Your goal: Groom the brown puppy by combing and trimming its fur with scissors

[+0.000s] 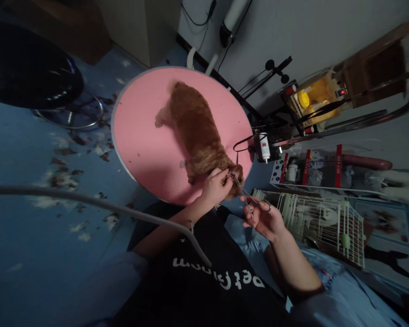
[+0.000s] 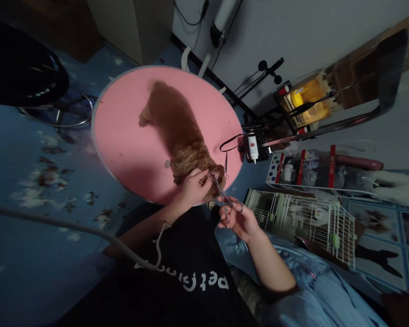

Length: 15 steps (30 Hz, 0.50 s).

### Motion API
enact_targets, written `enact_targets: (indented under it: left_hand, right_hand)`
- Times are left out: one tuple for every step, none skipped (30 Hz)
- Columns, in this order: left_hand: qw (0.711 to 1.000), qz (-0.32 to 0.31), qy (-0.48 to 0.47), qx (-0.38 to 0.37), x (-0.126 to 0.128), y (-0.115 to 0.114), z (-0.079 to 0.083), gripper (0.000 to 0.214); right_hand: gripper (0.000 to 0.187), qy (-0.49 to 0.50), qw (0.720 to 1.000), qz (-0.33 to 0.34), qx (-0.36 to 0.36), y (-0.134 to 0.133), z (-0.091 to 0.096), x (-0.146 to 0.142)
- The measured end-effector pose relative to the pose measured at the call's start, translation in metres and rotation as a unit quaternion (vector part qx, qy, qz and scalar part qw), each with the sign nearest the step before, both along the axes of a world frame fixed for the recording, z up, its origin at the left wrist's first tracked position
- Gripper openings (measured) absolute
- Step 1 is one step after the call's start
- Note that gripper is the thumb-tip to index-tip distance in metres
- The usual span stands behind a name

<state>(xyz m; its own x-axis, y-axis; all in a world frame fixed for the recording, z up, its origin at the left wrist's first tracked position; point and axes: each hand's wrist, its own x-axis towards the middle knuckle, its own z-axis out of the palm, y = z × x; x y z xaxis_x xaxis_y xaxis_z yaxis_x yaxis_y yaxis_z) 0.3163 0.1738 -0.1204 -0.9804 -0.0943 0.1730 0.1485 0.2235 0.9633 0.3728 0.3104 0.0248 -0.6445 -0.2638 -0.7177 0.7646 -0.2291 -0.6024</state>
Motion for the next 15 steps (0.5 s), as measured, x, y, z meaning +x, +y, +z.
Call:
enact_targets:
  left_hand:
    - [1.0, -0.002, 0.0, 0.001, 0.0, 0.0, 0.001, 0.028]
    - [1.0, -0.004, 0.0, 0.003, -0.001, -0.001, 0.002, 0.028]
    - [1.0, -0.006, -0.001, 0.004, -0.001, -0.001, 0.003, 0.027]
    - [1.0, -0.008, -0.004, 0.004, -0.001, -0.001, 0.003, 0.027]
    - [1.0, -0.008, -0.006, 0.004, -0.002, -0.001, 0.004, 0.027]
    - [1.0, -0.008, -0.009, 0.003, -0.002, -0.002, 0.005, 0.026]
    - [1.0, -0.006, -0.011, 0.001, -0.002, -0.002, 0.006, 0.026]
    - [1.0, -0.006, -0.012, 0.001, -0.002, -0.003, 0.007, 0.026]
    - [1.0, -0.008, -0.013, 0.0, -0.002, -0.004, 0.007, 0.026]
    - [1.0, -0.01, -0.014, -0.001, -0.003, -0.004, 0.008, 0.025]
    - [1.0, -0.013, -0.016, -0.002, -0.003, -0.005, 0.008, 0.023]
    - [1.0, -0.016, -0.018, -0.004, -0.003, -0.006, 0.008, 0.02]
    - [1.0, -0.017, -0.021, -0.005, -0.003, -0.007, 0.008, 0.018]
    - [1.0, -0.017, -0.023, -0.007, -0.004, -0.007, 0.008, 0.016]
    - [1.0, -0.017, -0.025, -0.008, -0.004, -0.008, 0.008, 0.016]
  right_hand:
    - [0.045, 0.0, 1.0, 0.005, 0.002, 0.0, -0.002, -0.003]
    - [0.044, 0.0, 1.0, 0.01, 0.005, 0.0, -0.003, -0.007]
    - [0.044, 0.0, 1.0, 0.015, 0.009, -0.001, -0.004, -0.009]
    - [0.043, 0.0, 1.0, 0.021, 0.015, -0.001, -0.005, -0.011]
    - [0.042, 0.001, 0.999, 0.028, 0.023, -0.002, -0.005, -0.013]
    - [0.041, 0.004, 0.999, 0.034, 0.03, -0.002, -0.004, -0.013]
    - [0.041, 0.008, 0.999, 0.04, 0.036, -0.001, -0.003, -0.013]
    - [0.041, 0.011, 0.998, 0.046, 0.038, 0.0, -0.001, -0.013]
    - [0.042, 0.013, 0.998, 0.052, 0.036, 0.001, 0.002, -0.012]
    - [0.043, 0.013, 0.998, 0.057, 0.03, 0.003, 0.004, -0.012]
    - [0.043, 0.011, 0.998, 0.061, 0.023, 0.005, 0.006, -0.012]
    - [0.044, 0.006, 0.998, 0.064, 0.015, 0.008, 0.007, -0.014]
    - [0.044, -0.001, 0.998, 0.066, 0.008, 0.011, 0.008, -0.015]
    - [0.045, -0.008, 0.998, 0.068, 0.002, 0.013, 0.008, -0.018]
    - [0.044, -0.015, 0.997, 0.071, -0.001, 0.015, 0.008, -0.021]
